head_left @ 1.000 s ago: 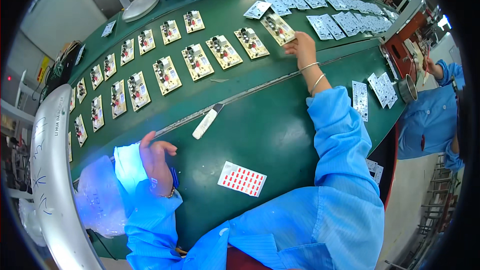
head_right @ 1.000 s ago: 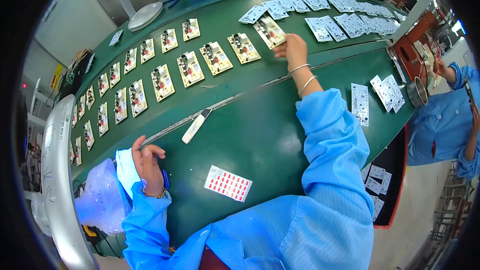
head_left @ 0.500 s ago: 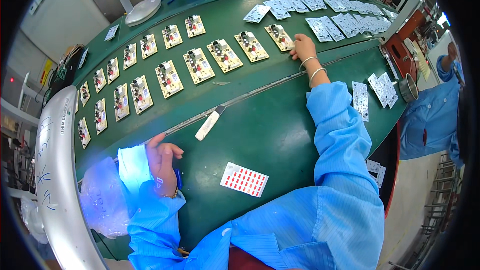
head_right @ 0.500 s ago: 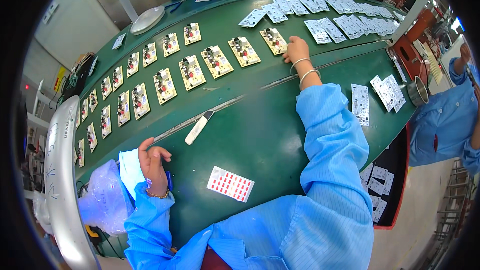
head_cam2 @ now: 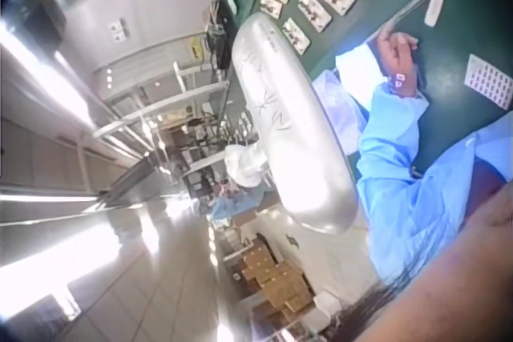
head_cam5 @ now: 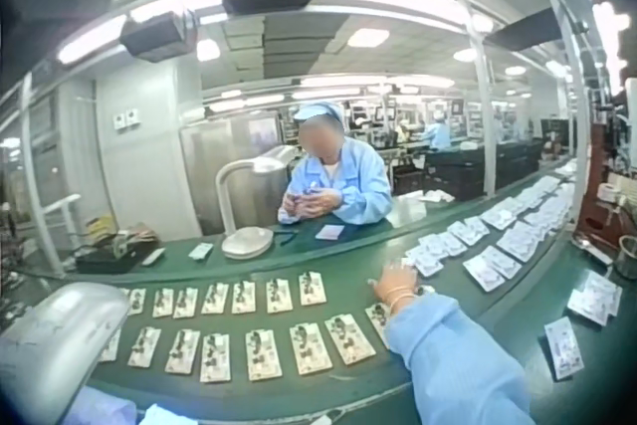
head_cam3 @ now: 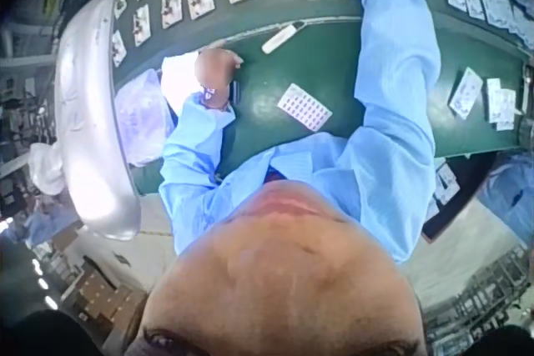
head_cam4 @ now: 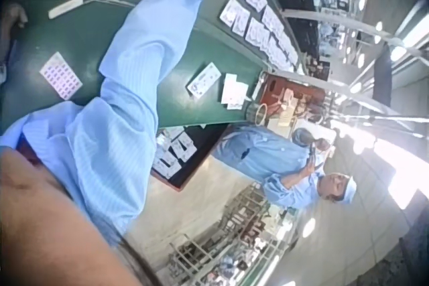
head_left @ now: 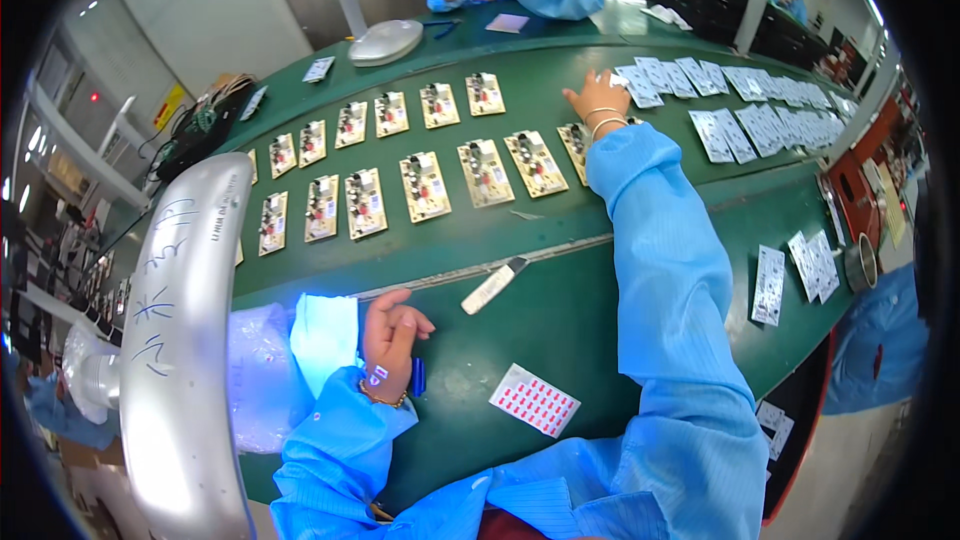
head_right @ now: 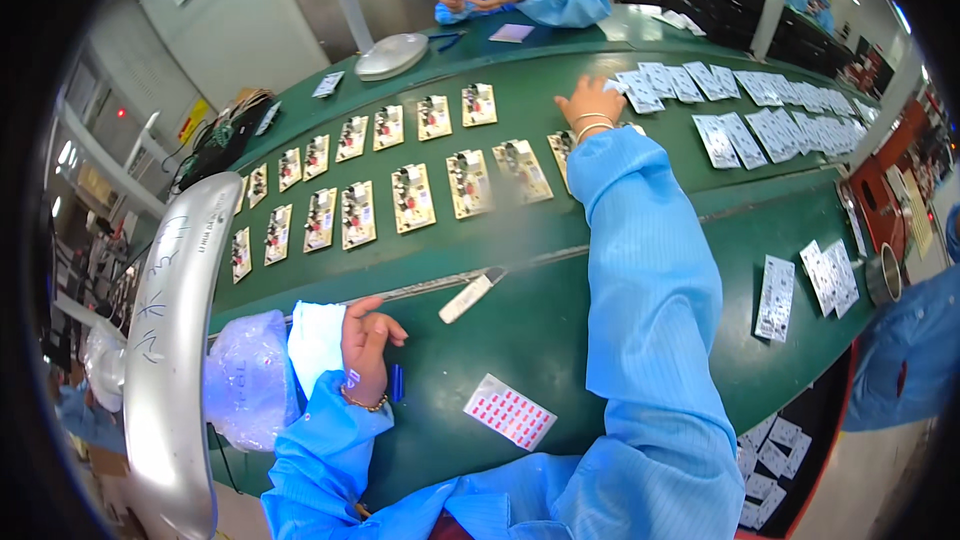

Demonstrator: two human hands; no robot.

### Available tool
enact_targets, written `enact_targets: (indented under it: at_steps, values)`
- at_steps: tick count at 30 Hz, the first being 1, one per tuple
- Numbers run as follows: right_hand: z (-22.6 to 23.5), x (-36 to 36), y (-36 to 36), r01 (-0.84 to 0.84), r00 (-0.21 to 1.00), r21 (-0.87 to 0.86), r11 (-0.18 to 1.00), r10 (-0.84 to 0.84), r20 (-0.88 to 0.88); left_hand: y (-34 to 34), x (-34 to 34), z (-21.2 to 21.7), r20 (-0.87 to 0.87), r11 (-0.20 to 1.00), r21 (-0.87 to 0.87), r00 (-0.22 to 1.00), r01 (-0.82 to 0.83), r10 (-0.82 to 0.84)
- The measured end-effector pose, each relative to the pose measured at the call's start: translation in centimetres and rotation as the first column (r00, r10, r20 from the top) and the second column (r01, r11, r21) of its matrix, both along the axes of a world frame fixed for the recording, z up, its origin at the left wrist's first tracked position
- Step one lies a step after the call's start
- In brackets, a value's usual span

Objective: Inspecting and organizing printed circuit boards on an industrial assembly line.

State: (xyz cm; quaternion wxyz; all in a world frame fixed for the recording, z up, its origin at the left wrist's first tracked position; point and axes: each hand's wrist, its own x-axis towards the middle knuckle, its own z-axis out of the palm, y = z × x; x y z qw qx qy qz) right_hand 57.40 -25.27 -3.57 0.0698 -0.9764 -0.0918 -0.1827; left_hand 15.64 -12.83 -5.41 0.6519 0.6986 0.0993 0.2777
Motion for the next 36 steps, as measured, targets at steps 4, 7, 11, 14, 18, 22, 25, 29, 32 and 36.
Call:
enact_targets:
  at_steps: [4,7,11,14,18,22,25,29,32,36]
  values:
    - [-0.5,1.5,0.1,0.095,0.980,-0.130,0.987,-0.116,-0.163,-0.1,0.0,-0.2,0.009,0.999,-0.017,0.999,0.045,-0.045]
    - [-0.3,1.7,0.0,0.104,0.973,-0.026,0.994,-0.107,-0.207,0.2,-0.1,0.1,-0.017,0.998,0.002,0.998,0.064,-0.064]
    - [2.1,1.7,-2.0,0.030,0.993,0.116,0.993,-0.017,-0.113,0.0,0.4,0.0,0.033,0.997,0.009,0.997,0.071,-0.071]
    - [3.8,-0.2,-2.7,-0.169,0.981,0.287,0.943,0.190,-0.045,0.2,0.6,0.0,0.048,0.997,0.022,0.996,0.080,-0.081]
    - [4.2,-10.6,-1.8,-0.805,0.561,0.417,0.423,0.772,0.300,2.4,0.7,-0.9,0.176,0.979,0.201,0.983,0.023,-0.059]
    - [3.5,-20.1,-2.5,-0.978,0.155,0.185,0.098,0.932,0.328,2.7,1.3,-0.7,0.115,0.843,0.534,0.993,-0.073,0.013]
    - [2.4,-22.9,-2.6,-0.987,-0.072,0.115,-0.111,0.950,0.303,2.2,1.0,0.5,0.010,0.634,0.772,0.998,-0.048,0.063]
    - [1.4,-23.7,-2.2,-0.943,-0.177,0.226,-0.245,0.943,0.282,2.4,0.3,0.0,0.009,0.629,0.777,1.000,-0.017,0.016]
    - [0.6,-23.6,-2.1,-0.904,-0.204,0.316,-0.288,0.940,0.273,2.8,0.2,-1.1,0.092,0.664,0.748,0.989,0.007,-0.115]
    - [-0.1,-23.3,-2.4,-0.872,-0.205,0.381,-0.308,0.936,0.288,2.8,0.6,-0.9,0.124,0.633,0.774,0.978,0.012,-0.169]
